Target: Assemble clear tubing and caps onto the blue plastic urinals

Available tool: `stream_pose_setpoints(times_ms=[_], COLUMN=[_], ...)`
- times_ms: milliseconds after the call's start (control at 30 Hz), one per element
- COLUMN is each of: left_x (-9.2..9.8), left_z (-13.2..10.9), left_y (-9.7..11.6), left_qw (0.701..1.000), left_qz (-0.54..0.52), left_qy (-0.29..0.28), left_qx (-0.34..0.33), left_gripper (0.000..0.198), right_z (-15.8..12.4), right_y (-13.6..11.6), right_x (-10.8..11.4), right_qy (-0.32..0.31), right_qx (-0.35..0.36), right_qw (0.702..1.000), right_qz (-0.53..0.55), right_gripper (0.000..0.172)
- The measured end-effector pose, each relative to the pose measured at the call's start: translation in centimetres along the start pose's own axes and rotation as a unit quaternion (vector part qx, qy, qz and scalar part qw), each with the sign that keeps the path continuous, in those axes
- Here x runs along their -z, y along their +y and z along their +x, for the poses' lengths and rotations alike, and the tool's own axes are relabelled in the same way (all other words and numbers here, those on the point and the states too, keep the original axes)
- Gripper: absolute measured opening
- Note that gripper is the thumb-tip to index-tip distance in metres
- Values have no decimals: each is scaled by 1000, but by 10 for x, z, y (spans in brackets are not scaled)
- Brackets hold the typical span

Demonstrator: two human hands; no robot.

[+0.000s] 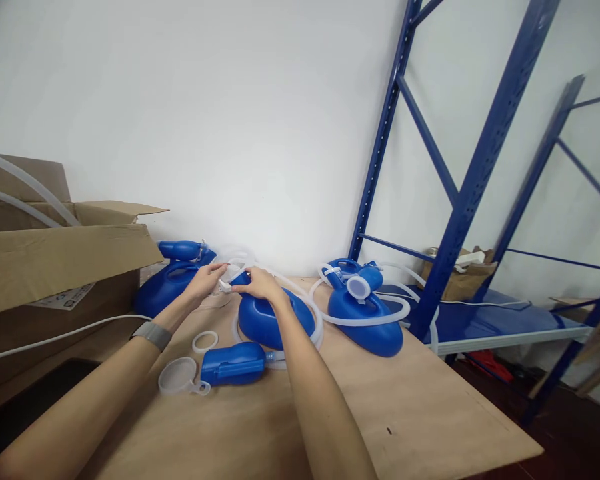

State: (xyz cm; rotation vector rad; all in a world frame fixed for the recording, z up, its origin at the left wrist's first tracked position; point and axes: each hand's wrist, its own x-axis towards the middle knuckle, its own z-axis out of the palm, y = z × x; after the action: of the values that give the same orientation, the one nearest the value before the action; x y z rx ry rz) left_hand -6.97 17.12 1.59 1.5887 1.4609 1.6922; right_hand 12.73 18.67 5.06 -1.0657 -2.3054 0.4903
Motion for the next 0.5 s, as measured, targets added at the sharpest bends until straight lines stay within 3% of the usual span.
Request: stream_pose_setpoints(times_ms=[233,400,500], left_x=[11,5,2], left_z=[-1,-7,-7], left_y=[21,31,25], left_qw=[990,980,975], left_qz=[126,151,154], left_qy=[44,-69,-101], left_qx=[-46,-114,-122], left_gripper=[31,25,30], right_z=[3,1,1], right_y=[3,4,4], right_x=[0,0,0], right_qy=[-9,-12,-13], right_qx=[22,27,29], right_qw=[1000,999,999], right_qz=[13,15,12], right_gripper=[36,29,28])
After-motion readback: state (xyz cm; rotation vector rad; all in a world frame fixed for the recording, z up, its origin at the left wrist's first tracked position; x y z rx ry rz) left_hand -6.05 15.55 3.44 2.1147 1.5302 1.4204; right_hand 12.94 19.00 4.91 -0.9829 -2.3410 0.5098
